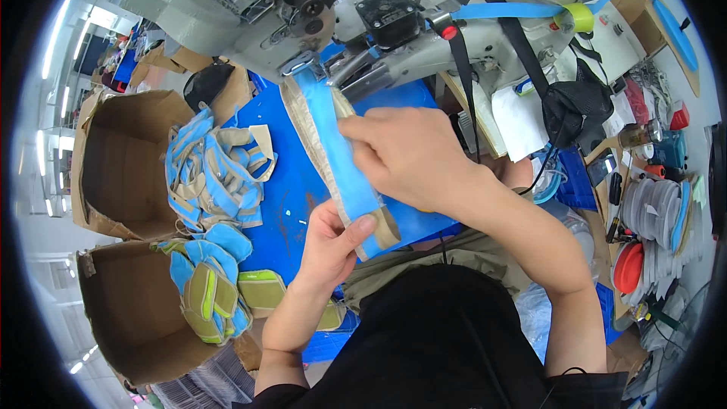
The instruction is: The person operates a sewing machine to stitch the edges of small fabric pouches. They repeatedly pick up pouches, align them under the presser foot, sew the seams, and then trim the excess thread with scissors. The person also inspects the finished pouches by turning them inside out and checking the seams.
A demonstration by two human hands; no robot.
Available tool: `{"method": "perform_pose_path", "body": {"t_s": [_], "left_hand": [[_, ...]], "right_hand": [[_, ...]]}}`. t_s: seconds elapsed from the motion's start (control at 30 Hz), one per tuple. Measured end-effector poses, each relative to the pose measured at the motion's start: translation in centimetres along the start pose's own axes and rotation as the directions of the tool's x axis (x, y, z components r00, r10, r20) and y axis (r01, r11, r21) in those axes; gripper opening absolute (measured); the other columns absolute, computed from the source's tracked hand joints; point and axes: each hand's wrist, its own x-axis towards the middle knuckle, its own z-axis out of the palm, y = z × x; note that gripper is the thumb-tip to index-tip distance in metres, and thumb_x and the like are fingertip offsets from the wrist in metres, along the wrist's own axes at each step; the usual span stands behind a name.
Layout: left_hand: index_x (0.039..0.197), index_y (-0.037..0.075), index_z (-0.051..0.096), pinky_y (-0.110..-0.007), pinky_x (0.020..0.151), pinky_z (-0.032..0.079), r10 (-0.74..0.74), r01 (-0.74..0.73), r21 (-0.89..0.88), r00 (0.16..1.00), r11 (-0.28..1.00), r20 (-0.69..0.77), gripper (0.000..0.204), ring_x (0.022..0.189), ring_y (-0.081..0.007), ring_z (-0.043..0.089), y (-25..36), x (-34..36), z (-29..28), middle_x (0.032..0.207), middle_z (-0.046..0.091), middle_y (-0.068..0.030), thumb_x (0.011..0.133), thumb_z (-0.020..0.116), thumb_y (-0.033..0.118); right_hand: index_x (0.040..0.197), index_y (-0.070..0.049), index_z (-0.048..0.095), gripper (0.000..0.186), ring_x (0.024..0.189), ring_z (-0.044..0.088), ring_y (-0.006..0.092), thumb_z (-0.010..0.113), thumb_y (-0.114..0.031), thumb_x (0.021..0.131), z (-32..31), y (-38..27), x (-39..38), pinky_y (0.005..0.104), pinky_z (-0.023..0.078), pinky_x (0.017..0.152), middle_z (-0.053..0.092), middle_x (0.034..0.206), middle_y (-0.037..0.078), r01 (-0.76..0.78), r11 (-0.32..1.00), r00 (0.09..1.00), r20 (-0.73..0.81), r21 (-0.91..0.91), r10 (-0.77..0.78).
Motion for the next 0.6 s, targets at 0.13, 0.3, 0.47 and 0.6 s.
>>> {"method": "perform_pose_path", "body": {"t_s": [0.13,0.3,0.47,0.6], "left_hand": [[0.114,-0.001,0.068,-0.031,0.086,0.056,0.014,-0.014,0.008,1.0,1.0,-0.012,0.021,0.097,-0.0121,0.069,-0.1,-0.2,-0.2,0.107,0.074,-0.0066,0.095,0.073,0.007],[0.116,0.0,0.069,-0.03,0.087,0.055,0.067,-0.067,0.043,0.998,0.997,-0.001,0.021,0.097,-0.0118,0.069,-0.5,-0.4,-0.5,0.108,0.074,-0.0065,0.096,0.071,0.007],[0.118,-0.001,0.071,-0.027,0.086,0.053,0.096,-0.092,0.177,0.995,0.98,-0.014,0.023,0.097,-0.0094,0.067,-0.9,-1.0,0.2,0.109,0.074,-0.0055,0.097,0.071,0.008],[0.117,-0.001,0.071,-0.026,0.084,0.051,0.107,-0.099,0.212,0.994,0.972,-0.026,0.022,0.096,-0.0066,0.064,-1.7,-1.2,0.2,0.106,0.074,-0.0034,0.097,0.071,0.008]], "right_hand": [[0.105,-0.007,0.075,0.019,0.065,0.063,0.0246,0.064,-0.009,0.088,-0.1,0.1,-1.4,0.0368,0.049,0.058,0.063,0.078,0.009,-0.064,0.958,0.993,-0.076,0.279,0.088],[0.108,-0.004,0.075,0.022,0.069,0.061,0.018,0.069,-0.009,0.088,0.0,-1.1,-5.0,0.0297,0.047,0.064,0.063,0.084,0.01,-0.159,0.841,0.987,0.113,0.518,0.117],[0.114,-0.003,0.073,0.025,0.074,0.064,0.0163,0.07,-0.009,0.089,1.2,-1.8,-7.2,0.0309,0.047,0.063,0.063,0.088,0.007,-0.163,0.734,0.982,0.036,0.659,0.186],[0.118,-0.004,0.071,0.029,0.078,0.061,0.011,0.073,-0.008,0.09,2.2,-2.4,-7.6,0.0264,0.045,0.067,0.063,0.088,0.004,-0.326,0.526,0.911,0.112,0.785,0.398]]}}
